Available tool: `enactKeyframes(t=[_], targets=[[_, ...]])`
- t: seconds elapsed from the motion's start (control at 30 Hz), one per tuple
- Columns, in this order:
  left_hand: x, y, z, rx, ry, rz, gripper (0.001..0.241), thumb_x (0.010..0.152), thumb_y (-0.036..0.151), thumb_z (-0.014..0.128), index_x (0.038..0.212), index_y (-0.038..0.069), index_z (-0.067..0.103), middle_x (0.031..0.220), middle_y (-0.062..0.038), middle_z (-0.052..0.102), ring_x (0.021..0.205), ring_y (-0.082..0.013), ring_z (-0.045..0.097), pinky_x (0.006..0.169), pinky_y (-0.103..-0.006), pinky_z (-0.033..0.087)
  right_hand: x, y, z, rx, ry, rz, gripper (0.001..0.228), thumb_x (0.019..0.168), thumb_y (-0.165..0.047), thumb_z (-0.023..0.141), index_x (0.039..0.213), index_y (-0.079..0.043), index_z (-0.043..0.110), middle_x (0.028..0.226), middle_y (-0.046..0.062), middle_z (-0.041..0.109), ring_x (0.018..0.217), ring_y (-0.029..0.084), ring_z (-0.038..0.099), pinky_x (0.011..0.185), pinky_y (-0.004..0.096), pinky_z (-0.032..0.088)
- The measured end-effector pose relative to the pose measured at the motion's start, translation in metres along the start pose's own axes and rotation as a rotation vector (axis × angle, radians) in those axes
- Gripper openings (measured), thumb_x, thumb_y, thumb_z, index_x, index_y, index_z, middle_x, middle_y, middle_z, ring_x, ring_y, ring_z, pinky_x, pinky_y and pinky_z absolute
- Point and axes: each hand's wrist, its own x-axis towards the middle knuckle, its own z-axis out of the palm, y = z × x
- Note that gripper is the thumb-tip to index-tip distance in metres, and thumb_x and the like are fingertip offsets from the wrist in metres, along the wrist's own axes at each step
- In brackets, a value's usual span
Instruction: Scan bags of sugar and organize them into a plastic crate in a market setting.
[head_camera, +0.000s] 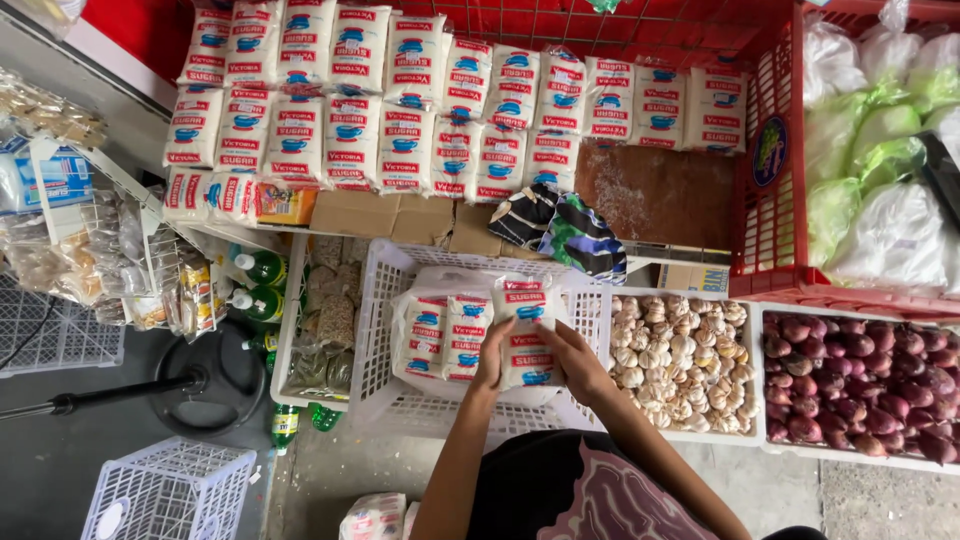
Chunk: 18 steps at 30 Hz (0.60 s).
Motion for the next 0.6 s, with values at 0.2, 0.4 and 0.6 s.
enactKeyframes(t=[0.2, 0.4, 0.6], targets=[[-0.036, 0.043, 0.019, -0.127, 0.215, -0.119, 0.049, 0.090, 0.042, 0.063, 0.126, 0.009, 0.064, 0.110, -0.010, 0.073, 0.091, -0.0222, 0.073, 0.079, -0.0360, 0.061, -0.021, 0.014, 0.019, -0.208, -0.162, -0.087, 0.033, 0.098, -0.020, 0.067, 0.120, 0.005, 0.065, 0.103, 0.011, 0.073, 0.086, 0.014, 0.070, 0.073, 0.031, 0.061], [-0.045, 0.047, -0.036, 0.189, 0.363, -0.136, 0.049, 0.083, 0.030, 0.084, 0.123, 0.007, 0.069, 0.105, -0.004, 0.075, 0.087, -0.0138, 0.071, 0.071, -0.0273, 0.058, -0.020, 0.041, 0.025, -0.477, -0.131, -0.074, 0.032, 0.093, -0.015, 0.073, 0.116, 0.005, 0.066, 0.098, 0.013, 0.073, 0.082, 0.015, 0.070, 0.070, 0.032, 0.061], [-0.058, 0.059, -0.066, 0.298, 0.447, -0.130, 0.048, 0.075, 0.018, 0.090, 0.118, 0.007, 0.071, 0.100, -0.006, 0.076, 0.082, -0.0160, 0.073, 0.067, -0.0294, 0.059, -0.014, 0.068, 0.043, -0.255, -0.188, 0.023, 0.039, 0.093, -0.017, 0.069, 0.127, 0.000, 0.060, 0.107, 0.008, 0.074, 0.092, 0.015, 0.072, 0.078, 0.032, 0.062]])
